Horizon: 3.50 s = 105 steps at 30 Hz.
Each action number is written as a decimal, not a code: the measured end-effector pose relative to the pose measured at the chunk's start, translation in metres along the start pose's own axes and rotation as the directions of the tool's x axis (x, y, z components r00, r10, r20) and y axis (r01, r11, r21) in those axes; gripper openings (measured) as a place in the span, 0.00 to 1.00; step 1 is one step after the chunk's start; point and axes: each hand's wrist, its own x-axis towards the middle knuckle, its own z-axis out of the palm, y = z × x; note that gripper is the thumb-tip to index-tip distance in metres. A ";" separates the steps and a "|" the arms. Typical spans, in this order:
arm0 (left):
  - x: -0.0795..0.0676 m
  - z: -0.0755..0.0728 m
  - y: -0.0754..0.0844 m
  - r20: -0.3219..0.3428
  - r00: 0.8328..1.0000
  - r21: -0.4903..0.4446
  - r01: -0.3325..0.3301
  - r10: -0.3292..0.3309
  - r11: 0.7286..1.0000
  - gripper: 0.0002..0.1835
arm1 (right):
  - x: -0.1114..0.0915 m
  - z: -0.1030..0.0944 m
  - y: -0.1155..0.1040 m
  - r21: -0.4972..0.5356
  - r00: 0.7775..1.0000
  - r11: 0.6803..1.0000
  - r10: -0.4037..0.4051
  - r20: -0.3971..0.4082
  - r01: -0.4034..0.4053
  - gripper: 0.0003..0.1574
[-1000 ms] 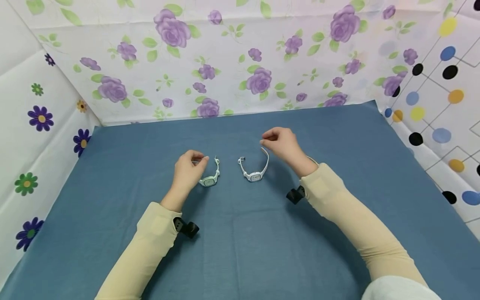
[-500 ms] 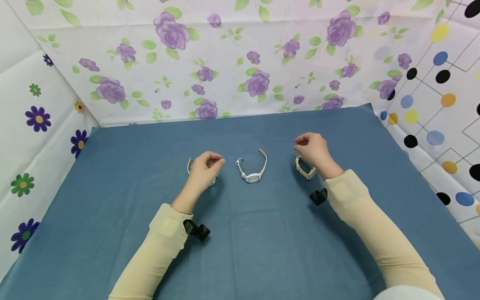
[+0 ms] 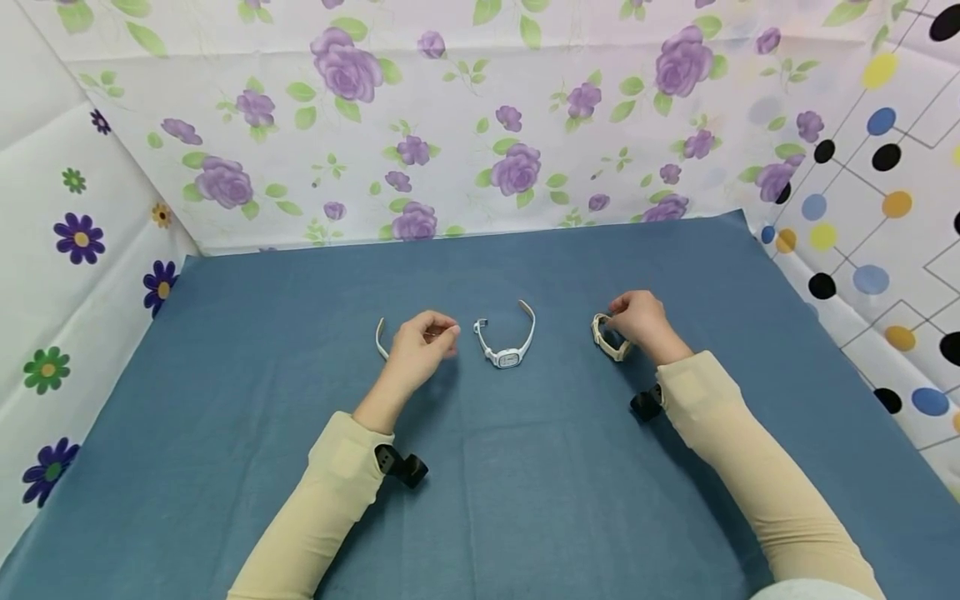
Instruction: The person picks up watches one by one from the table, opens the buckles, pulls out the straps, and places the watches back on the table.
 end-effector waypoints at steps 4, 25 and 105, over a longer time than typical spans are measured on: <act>-0.002 0.001 0.000 0.000 1.000 -0.046 0.006 -0.006 0.999 0.13 | 0.001 0.001 0.005 -0.004 1.000 1.000 -0.014 -0.011 0.014 0.18; -0.011 0.038 0.016 0.245 0.967 -0.340 0.149 -0.065 0.929 0.17 | -0.047 0.016 -0.042 0.185 0.979 0.962 -0.205 0.002 0.202 0.18; -0.014 0.043 0.015 0.118 0.993 -0.270 0.053 -0.021 0.961 0.10 | -0.060 0.049 -0.054 0.497 0.864 0.785 -0.487 0.128 0.369 0.11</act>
